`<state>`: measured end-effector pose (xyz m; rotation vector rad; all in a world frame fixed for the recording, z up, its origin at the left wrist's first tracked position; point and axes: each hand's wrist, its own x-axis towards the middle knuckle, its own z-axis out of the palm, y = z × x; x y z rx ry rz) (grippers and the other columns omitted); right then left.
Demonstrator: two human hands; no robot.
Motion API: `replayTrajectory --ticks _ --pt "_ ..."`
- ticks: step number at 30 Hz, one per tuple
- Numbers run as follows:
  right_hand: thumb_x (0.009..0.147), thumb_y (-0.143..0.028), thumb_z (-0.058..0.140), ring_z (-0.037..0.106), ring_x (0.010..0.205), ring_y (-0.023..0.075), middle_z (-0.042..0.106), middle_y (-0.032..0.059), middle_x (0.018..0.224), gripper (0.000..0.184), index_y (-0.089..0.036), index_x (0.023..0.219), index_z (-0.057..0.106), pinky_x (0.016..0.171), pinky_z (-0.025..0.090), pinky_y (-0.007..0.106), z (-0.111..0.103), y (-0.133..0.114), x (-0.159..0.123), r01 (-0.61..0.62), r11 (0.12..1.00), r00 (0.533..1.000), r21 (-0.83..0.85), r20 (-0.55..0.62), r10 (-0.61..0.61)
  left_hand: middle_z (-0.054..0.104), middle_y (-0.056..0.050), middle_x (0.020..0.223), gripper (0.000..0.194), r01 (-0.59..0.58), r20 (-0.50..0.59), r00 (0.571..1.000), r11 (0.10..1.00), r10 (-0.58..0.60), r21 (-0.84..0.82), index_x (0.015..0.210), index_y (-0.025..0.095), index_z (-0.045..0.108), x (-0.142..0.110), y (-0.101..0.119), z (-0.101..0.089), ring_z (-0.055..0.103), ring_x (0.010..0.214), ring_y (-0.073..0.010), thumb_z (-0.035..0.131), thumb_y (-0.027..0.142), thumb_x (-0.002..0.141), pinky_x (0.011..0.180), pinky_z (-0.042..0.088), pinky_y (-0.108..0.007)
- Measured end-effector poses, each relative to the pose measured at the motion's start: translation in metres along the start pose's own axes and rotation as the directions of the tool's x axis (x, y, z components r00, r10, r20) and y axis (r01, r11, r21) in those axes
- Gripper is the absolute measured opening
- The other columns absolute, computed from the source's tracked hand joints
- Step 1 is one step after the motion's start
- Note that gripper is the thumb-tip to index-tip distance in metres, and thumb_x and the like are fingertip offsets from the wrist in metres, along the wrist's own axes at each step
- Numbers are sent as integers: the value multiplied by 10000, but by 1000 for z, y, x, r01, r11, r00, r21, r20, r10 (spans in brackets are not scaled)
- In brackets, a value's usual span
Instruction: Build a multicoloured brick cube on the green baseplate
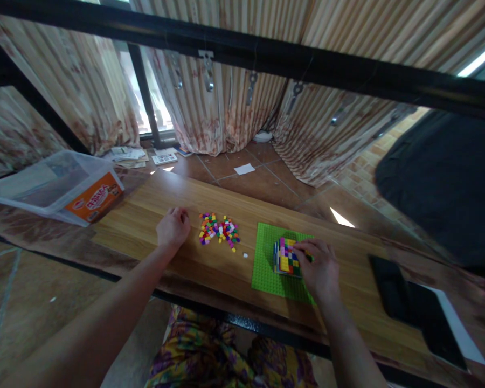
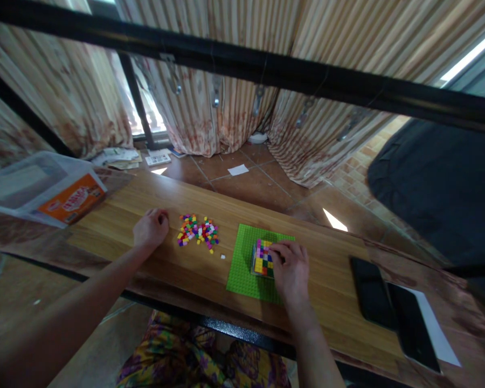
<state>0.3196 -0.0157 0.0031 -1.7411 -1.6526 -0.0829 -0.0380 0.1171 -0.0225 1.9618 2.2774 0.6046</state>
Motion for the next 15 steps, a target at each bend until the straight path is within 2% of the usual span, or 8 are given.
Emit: replayTrajectory --ticks 8,15 --pt "860 -399 633 589 848 211 693 58 872 227 -226 753 733 804 468 383 1 0 -3 -18 998 999 58 -49 21 682 -64 1058 267 -1 -7 1000 1000 1 17 990 225 667 -1 1 0 646 902 -217 412 271 925 673 431 -306" --pt "874 -419 607 583 856 213 687 63 879 272 -232 739 750 807 463 390 2 2 -3 -36 998 999 41 -31 37 683 -58 1062 264 4 -3 1000 1000 -4 17 992 230 659 -1 0 1 647 930 -214 407 275 929 682 431 -297"
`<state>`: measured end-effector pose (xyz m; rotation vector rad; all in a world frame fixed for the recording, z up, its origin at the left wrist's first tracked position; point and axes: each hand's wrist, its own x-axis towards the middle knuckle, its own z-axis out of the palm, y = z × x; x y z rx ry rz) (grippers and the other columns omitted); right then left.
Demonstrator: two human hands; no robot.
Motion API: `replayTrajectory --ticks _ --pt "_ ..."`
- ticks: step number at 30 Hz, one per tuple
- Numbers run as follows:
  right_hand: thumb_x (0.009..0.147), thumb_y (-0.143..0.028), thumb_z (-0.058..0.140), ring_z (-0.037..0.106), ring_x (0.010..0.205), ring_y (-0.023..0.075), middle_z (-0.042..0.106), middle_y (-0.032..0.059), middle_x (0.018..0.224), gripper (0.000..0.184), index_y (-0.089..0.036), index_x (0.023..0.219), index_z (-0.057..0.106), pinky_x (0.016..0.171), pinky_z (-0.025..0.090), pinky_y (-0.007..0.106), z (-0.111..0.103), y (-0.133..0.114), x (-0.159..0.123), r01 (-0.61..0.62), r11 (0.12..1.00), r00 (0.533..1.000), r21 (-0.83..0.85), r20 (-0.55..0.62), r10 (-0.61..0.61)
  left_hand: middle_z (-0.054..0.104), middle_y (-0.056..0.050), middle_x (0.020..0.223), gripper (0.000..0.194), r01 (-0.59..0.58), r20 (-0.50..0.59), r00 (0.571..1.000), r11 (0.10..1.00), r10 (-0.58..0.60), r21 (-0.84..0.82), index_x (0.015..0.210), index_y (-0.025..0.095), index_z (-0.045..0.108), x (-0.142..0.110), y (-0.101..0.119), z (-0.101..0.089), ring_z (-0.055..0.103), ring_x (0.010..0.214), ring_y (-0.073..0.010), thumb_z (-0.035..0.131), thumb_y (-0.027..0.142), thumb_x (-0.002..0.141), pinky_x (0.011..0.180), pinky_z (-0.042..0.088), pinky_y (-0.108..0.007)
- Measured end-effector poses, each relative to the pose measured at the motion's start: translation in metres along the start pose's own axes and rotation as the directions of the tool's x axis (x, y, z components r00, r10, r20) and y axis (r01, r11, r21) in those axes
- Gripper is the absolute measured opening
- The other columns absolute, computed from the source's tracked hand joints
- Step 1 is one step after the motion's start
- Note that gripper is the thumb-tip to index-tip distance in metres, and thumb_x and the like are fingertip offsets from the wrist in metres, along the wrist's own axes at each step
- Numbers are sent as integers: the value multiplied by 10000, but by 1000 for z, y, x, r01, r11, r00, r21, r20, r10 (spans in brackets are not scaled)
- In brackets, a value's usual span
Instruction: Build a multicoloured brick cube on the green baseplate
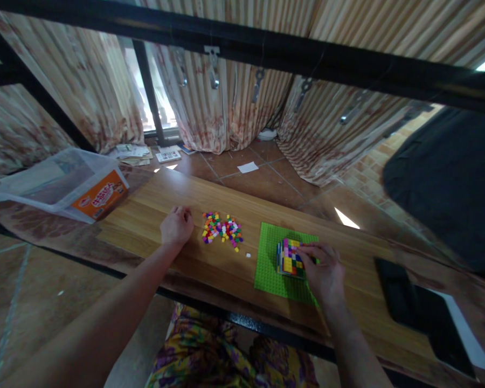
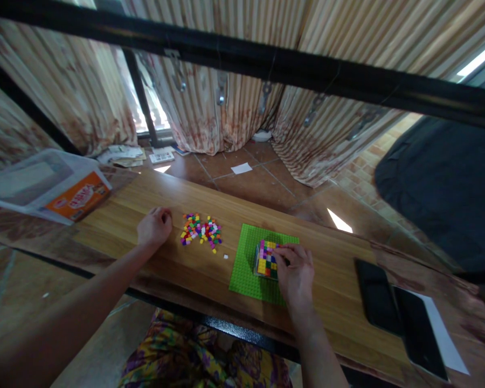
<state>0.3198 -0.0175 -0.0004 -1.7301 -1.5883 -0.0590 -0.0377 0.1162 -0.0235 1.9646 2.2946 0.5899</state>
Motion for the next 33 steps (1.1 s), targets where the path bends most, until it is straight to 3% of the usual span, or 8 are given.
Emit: replayTrajectory --ticks 7,10,13,17,21,28,33 --pt "882 -411 607 595 841 211 690 67 884 252 -232 790 760 777 485 377 -12 -13 1 35 999 998 -36 -57 -37 675 -67 1069 261 -5 17 1000 1000 6 -18 984 220 655 0 1 -3 643 945 -208 402 257 928 712 442 -289" --pt "894 -367 608 623 859 214 699 77 898 207 -214 858 743 806 499 386 -22 -34 -5 37 999 986 -7 -160 -38 671 -68 1052 257 -2 19 1000 1000 2 -17 984 221 656 0 2 -4 640 941 -209 408 262 929 711 440 -289" --pt "899 -341 609 647 860 208 712 66 906 164 -226 882 725 817 513 386 -21 -63 -18 54 996 986 67 -162 -42 667 -66 1044 259 11 30 1000 1000 -10 -21 985 228 660 0 3 -4 636 936 -210 408 266 932 710 442 -290" --pt "911 -272 595 641 854 180 709 46 899 130 -237 902 720 798 522 338 3 -99 -41 105 978 994 182 0 -107 656 -67 1050 263 17 48 999 999 -16 -31 1004 231 659 -1 2 -2 631 951 -203 407 258 935 722 448 -284" --pt "930 -245 549 620 872 189 706 54 908 164 -223 922 711 810 502 334 36 -115 -50 91 969 984 228 126 -123 654 -65 1039 268 25 45 999 999 -23 -39 1008 229 652 -1 2 -2 632 944 -207 395 270 944 717 447 -294" --pt "918 -293 547 551 878 233 696 80 917 199 -172 982 692 830 415 361 80 -114 -34 46 999 964 17 260 -49 653 -66 1049 262 27 69 997 998 -23 -65 1018 224 647 -2 3 -3 627 961 -200 398 252 943 739 445 -289" --pt "897 -288 571 537 928 254 691 86 952 152 -190 944 677 818 348 368 98 -127 -26 19 993 959 -114 283 14 657 -61 1054 255 27 67 997 997 -22 -66 1006 226 647 -2 3 -3 629 949 -198 402 244 939 733 444 -289"
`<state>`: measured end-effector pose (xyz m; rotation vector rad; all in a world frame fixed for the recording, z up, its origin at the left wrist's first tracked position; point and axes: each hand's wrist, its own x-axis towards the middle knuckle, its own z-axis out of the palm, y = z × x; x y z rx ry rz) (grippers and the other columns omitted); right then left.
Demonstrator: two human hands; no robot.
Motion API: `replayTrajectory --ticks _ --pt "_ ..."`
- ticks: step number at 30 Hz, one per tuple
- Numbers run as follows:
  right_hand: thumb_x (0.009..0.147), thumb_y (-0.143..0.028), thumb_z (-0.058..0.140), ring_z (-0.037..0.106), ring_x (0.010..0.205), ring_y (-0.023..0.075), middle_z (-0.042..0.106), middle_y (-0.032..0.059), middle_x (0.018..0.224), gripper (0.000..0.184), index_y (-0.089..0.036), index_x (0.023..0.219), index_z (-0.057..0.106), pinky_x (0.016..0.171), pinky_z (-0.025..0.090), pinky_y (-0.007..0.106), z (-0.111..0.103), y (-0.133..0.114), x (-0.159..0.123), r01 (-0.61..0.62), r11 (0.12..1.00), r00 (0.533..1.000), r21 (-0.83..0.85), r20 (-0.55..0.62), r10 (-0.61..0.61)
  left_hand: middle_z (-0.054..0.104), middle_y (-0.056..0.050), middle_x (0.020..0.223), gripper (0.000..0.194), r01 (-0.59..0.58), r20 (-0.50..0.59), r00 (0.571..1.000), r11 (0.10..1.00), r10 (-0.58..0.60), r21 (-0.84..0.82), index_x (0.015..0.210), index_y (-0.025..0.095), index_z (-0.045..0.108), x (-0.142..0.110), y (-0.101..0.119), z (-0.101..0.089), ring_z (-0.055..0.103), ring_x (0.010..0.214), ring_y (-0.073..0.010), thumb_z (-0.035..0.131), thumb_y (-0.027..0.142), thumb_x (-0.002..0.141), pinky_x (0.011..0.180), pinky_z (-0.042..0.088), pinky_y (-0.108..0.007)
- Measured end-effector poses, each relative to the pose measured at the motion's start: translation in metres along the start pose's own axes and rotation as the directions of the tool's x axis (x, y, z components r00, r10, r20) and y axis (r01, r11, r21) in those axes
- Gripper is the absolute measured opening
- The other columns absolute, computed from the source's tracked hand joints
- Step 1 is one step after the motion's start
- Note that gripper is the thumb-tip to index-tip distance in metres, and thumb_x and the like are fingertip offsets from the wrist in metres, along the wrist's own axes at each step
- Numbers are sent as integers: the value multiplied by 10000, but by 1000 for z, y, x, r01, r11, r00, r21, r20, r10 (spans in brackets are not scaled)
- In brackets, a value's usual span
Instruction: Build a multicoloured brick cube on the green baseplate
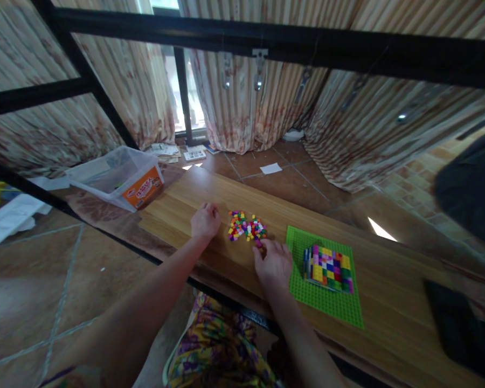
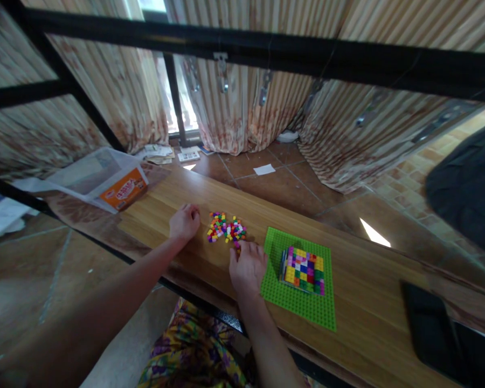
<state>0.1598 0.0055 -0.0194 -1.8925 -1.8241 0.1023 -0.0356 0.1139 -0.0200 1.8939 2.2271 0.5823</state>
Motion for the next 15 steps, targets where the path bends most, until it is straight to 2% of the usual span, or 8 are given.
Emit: replayTrajectory --ticks 5,9,12,15 --pt "897 -196 544 531 917 257 683 90 896 135 -200 898 680 790 321 375 8 -8 7 -36 998 999 -60 -2 36 663 -57 1053 245 -7 -27 1000 1000 8 16 992 226 650 1 -1 1 633 941 -203 414 249 931 708 434 -289" --pt "909 -154 504 538 873 233 677 80 856 181 -196 875 677 790 342 361 6 -7 9 -6 1000 999 15 -45 7 668 -59 1047 251 -17 -34 999 1000 17 25 995 227 657 2 -3 2 632 947 -204 415 253 931 713 434 -285" --pt "927 -170 487 562 862 208 674 61 868 186 -194 898 669 809 387 340 -11 -9 6 44 989 995 143 -93 -30 674 -61 1041 253 -14 -50 999 999 16 29 994 224 663 3 -3 3 636 941 -207 421 258 928 709 434 -285" --pt "942 -201 470 594 866 184 673 55 907 189 -199 941 659 802 440 315 -39 -9 -1 76 951 990 298 -136 -37 677 -62 1055 253 -11 -53 999 999 13 34 988 222 665 3 -3 3 639 941 -213 423 256 926 703 435 -291"
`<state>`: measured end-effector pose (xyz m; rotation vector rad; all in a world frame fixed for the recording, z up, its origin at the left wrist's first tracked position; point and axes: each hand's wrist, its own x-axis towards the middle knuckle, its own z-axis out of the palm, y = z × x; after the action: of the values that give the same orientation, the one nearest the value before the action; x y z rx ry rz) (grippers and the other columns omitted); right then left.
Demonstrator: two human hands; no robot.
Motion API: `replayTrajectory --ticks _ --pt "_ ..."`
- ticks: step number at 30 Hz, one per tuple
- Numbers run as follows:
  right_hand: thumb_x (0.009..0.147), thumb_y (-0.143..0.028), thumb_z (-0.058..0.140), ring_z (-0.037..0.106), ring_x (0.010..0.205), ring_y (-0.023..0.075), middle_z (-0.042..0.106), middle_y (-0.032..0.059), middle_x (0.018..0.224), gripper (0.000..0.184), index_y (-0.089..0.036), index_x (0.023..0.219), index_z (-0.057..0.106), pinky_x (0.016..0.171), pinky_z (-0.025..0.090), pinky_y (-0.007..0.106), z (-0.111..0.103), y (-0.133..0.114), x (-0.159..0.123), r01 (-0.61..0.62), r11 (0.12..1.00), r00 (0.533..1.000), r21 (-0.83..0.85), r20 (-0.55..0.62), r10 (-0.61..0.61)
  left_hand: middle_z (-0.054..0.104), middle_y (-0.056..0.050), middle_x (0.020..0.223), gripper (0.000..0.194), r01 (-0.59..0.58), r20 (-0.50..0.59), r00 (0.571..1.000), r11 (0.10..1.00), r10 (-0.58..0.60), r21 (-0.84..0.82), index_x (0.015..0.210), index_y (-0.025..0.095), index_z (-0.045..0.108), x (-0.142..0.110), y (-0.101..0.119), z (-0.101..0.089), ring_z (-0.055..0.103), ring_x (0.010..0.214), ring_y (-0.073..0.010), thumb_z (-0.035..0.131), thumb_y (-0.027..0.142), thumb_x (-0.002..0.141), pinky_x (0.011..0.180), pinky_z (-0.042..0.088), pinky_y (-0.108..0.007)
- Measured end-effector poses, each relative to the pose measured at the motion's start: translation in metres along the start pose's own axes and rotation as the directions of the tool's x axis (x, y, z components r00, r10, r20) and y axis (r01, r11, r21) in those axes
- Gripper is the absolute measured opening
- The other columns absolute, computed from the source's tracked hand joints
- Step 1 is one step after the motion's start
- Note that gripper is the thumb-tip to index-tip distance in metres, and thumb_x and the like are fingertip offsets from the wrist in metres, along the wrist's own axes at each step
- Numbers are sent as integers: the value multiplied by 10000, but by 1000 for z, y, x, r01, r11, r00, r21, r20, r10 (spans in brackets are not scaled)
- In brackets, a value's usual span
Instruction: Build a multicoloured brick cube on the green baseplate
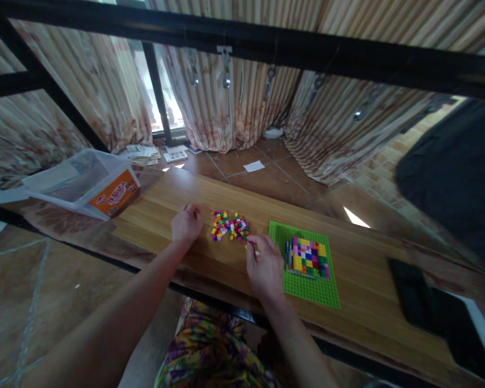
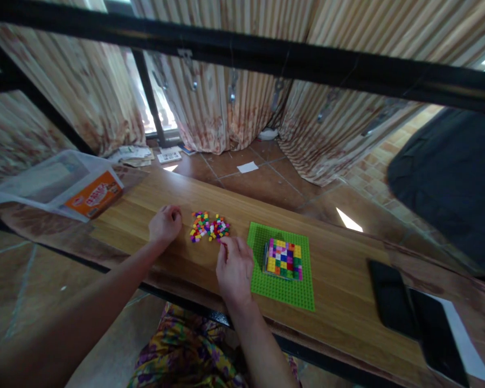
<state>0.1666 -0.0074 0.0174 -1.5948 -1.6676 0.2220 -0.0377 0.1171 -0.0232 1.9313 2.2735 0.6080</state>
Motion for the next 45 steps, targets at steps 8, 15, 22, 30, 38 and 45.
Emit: replayTrajectory --ticks 8,15,22,30,38,45 --pt "912 -339 539 639 858 178 679 66 955 207 -205 928 695 770 507 307 -79 41 -20 -170 983 971 76 -156 180 680 -65 1056 258 0 -4 1000 1000 0 14 994 217 671 0 2 -2 643 931 -219 428 256 919 687 430 -298" --pt "840 -386 544 658 743 192 720 76 910 276 -187 943 705 685 481 313 -100 83 -7 -323 932 945 -161 -107 309 682 -71 1053 267 11 -9 1000 1000 -11 17 996 213 675 -1 4 -3 645 937 -228 424 253 917 668 421 -300" --pt "825 -387 568 675 741 207 751 44 847 251 -215 949 703 657 430 303 -93 83 9 -416 853 902 -313 -26 431 676 -77 1056 268 6 1 1000 1000 -6 16 995 215 674 -1 4 -4 643 938 -229 421 259 919 695 436 -302" --pt "812 -435 574 690 754 221 759 64 872 290 -208 931 711 664 447 312 -91 85 13 -434 854 894 -286 -25 446 671 -81 1055 262 -3 10 1000 1000 3 12 1002 214 672 -1 4 -4 639 932 -221 430 241 907 704 451 -299" --pt "779 -403 572 702 779 214 762 62 880 266 -216 901 718 695 476 314 -93 82 8 -436 876 894 -204 16 448 672 -74 1070 258 9 13 1000 1000 -9 6 990 218 664 -2 4 -4 637 938 -218 419 258 919 700 441 -294" --pt "761 -352 561 690 780 212 759 29 890 228 -244 864 733 719 486 329 -93 89 6 -391 900 913 -194 43 406 674 -75 1076 260 3 28 1000 1000 -4 15 988 217 662 -1 5 -6 642 952 -221 415 258 919 706 441 -297"
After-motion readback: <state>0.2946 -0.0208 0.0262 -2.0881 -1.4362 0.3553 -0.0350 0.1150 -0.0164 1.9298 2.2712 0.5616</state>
